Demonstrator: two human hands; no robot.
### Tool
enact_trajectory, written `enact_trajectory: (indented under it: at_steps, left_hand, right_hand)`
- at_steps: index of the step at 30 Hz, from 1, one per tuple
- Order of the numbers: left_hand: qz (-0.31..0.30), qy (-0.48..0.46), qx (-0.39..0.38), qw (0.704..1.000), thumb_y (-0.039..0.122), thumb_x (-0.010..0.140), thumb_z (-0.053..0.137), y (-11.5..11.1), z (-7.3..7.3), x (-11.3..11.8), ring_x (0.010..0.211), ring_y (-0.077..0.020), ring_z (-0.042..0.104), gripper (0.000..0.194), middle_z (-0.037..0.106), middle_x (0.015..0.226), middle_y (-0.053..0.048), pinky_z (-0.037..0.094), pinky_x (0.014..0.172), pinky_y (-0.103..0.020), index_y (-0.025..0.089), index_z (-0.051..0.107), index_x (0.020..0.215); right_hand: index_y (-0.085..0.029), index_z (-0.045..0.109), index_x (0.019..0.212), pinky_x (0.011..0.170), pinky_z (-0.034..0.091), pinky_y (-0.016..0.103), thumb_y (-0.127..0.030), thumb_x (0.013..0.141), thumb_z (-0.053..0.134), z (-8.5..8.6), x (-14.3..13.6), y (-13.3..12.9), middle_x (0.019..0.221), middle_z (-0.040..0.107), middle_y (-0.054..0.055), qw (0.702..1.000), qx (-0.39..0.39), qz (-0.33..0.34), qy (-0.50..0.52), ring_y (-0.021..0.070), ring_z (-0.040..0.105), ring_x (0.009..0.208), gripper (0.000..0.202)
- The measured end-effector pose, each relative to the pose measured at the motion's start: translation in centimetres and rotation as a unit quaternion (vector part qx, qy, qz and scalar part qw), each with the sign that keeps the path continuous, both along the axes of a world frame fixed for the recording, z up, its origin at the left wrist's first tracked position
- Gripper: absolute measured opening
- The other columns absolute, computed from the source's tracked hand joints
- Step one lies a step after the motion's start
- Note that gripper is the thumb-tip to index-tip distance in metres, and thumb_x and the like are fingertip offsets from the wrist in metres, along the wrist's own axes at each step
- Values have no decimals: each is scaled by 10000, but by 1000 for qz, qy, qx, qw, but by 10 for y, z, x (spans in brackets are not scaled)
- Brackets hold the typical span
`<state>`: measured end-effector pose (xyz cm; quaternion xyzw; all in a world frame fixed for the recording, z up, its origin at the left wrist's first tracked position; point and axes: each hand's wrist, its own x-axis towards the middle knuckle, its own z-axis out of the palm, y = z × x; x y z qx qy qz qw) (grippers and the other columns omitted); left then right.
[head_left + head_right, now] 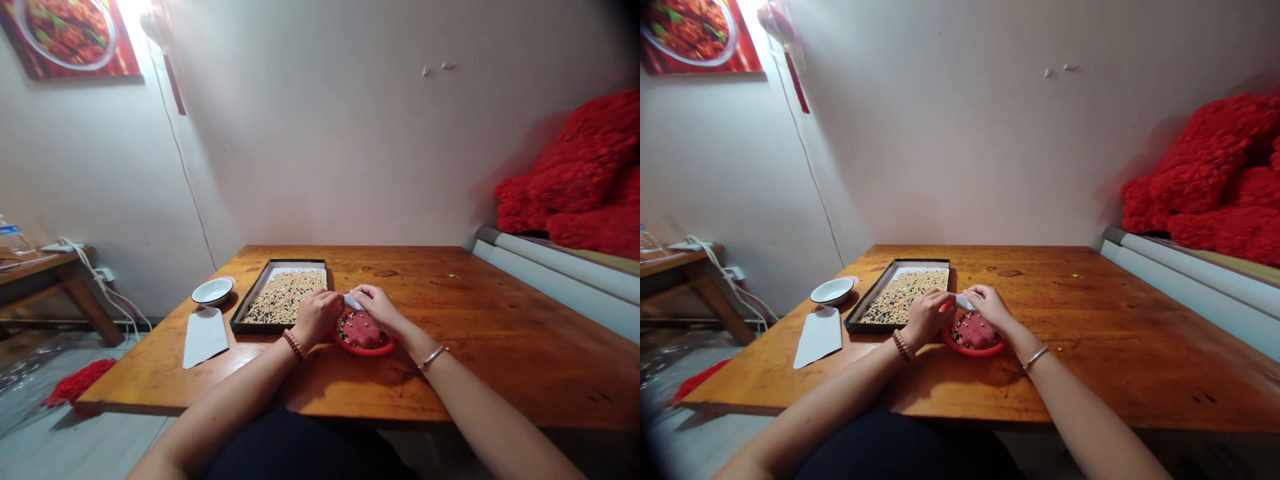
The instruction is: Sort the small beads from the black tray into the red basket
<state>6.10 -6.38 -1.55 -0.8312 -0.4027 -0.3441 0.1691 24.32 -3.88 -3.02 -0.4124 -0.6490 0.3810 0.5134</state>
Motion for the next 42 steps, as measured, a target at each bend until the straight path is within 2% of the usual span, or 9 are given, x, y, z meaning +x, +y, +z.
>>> enact_trajectory:
  at_steps: [4, 12, 15, 18, 24, 30, 33, 37, 42]
  left_hand:
    - [-8, -4, 1, 1000, 225, 879, 576, 1, 1, -1, 758, -140, 586, 107, 686, 794, -5, 447, 682, -241, 223, 677, 843]
    - [-93, 25, 10, 995, 276, 905, 574, 3, 4, -1, 921, -158, 563, 132, 677, 1047, -32, 500, 768, -266, 218, 692, 910]
    - [-102, 37, 16, 994, 281, 900, 584, 3, 4, -1, 907, -162, 553, 124, 676, 1041, -22, 499, 774, -273, 215, 688, 895]
    - [-98, 42, 16, 994, 245, 895, 579, 3, 3, -1, 861, -159, 550, 120, 684, 978, -14, 495, 756, -271, 204, 674, 835]
    - [-58, -13, 15, 998, 215, 878, 589, 3, 3, -1, 861, -152, 568, 76, 667, 956, -31, 493, 778, -273, 193, 656, 851]
    - [-113, -6, 24, 993, 207, 865, 600, 1, 3, 2, 919, -154, 579, 70, 659, 1032, -33, 512, 799, -277, 205, 670, 854]
    - [-118, -35, 18, 992, 171, 834, 623, 2, 1, 2, 985, -174, 589, 61, 649, 1130, -47, 518, 850, -311, 197, 670, 864]
    - [-92, -74, 2, 993, 126, 807, 633, 6, -4, 1, 903, -182, 620, 121, 698, 977, -42, 518, 812, -313, 191, 667, 903]
    - [-52, -88, -10, 995, 145, 788, 657, 7, -8, -1, 748, -161, 618, 38, 687, 806, -29, 477, 684, -262, 179, 641, 779]
  right_hand:
    - [-153, 669, 774, 689, 440, 286, -464, 770, 594, 1, 3, 0, 756, 673, 48, 1000, 16, -5, -18, 177, 580, 723, 320]
    - [-154, 719, 805, 669, 468, 305, -510, 728, 623, 0, 2, 3, 815, 718, 86, 998, -15, 15, 53, 197, 615, 726, 378]
    - [-152, 736, 790, 667, 466, 314, -552, 717, 616, 4, 4, 3, 835, 729, 103, 998, -30, 24, 46, 211, 619, 737, 424]
    - [-145, 723, 749, 618, 436, 295, -599, 724, 589, 8, 7, 1, 744, 705, 83, 999, -34, 20, 17, 189, 591, 669, 474]
    - [-153, 676, 688, 560, 386, 266, -604, 753, 566, 8, 8, -1, 640, 627, 33, 999, -7, 18, -29, 157, 520, 605, 469]
    - [-141, 701, 740, 638, 429, 285, -578, 763, 560, 4, 4, -1, 720, 676, 56, 999, 6, 22, -46, 180, 560, 687, 460]
    - [-129, 700, 752, 617, 414, 276, -589, 767, 546, 5, 4, -2, 699, 660, 50, 998, -2, 33, -62, 171, 552, 663, 486]
    - [-123, 671, 710, 592, 389, 265, -603, 775, 529, 6, 3, -3, 658, 623, 37, 995, -4, 41, -91, 158, 529, 636, 505]
    - [-130, 671, 743, 623, 412, 267, -607, 769, 567, 8, 2, -8, 699, 641, 40, 996, -11, 63, -69, 164, 554, 667, 489]
